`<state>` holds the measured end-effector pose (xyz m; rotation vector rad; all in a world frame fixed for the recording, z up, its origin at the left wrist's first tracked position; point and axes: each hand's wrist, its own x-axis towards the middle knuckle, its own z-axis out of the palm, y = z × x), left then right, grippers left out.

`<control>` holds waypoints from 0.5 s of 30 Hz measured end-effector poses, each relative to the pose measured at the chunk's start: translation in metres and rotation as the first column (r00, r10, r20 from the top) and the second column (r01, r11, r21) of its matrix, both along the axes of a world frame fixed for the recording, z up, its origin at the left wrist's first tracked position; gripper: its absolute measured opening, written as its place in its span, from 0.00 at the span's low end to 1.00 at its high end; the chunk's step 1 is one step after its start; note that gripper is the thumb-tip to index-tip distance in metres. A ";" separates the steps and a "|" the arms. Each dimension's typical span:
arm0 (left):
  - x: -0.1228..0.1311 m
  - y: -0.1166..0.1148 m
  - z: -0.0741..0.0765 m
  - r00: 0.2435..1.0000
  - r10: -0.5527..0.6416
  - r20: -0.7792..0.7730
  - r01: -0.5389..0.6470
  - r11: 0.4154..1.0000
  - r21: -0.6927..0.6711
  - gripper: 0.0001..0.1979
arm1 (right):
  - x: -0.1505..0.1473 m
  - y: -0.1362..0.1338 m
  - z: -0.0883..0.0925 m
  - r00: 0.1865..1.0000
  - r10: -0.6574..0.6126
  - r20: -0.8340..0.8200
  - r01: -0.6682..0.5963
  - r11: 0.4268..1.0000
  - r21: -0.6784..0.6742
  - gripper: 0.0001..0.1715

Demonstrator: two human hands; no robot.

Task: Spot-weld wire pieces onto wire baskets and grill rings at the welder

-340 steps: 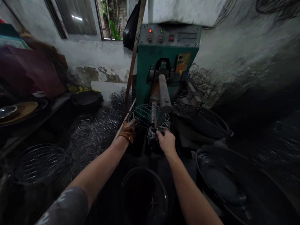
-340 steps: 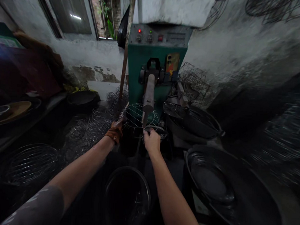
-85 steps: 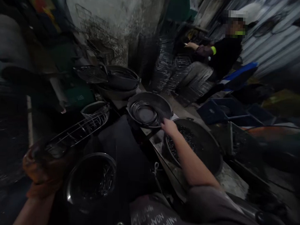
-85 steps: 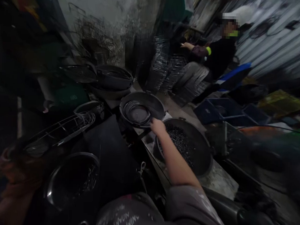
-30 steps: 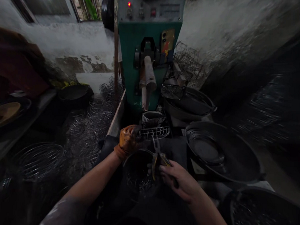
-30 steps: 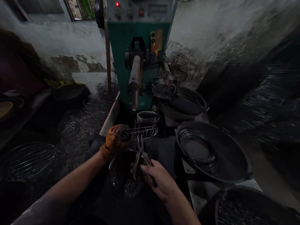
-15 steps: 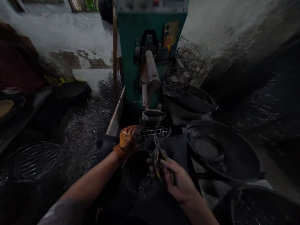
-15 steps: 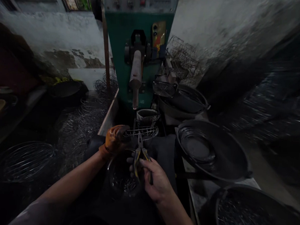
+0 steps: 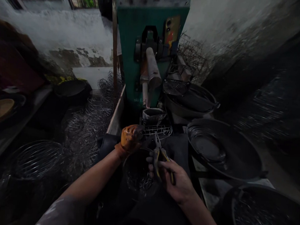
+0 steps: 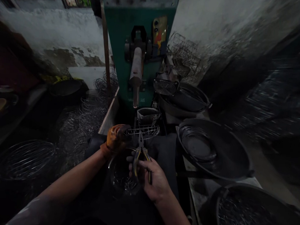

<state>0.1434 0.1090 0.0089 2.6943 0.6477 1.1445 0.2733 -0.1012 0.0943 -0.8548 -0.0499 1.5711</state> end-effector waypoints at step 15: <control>-0.001 -0.001 0.000 0.999 -0.025 -0.047 0.026 0.999 0.024 0.23 | -0.006 0.001 0.014 0.996 -0.046 -0.075 0.047 0.999 0.003 0.19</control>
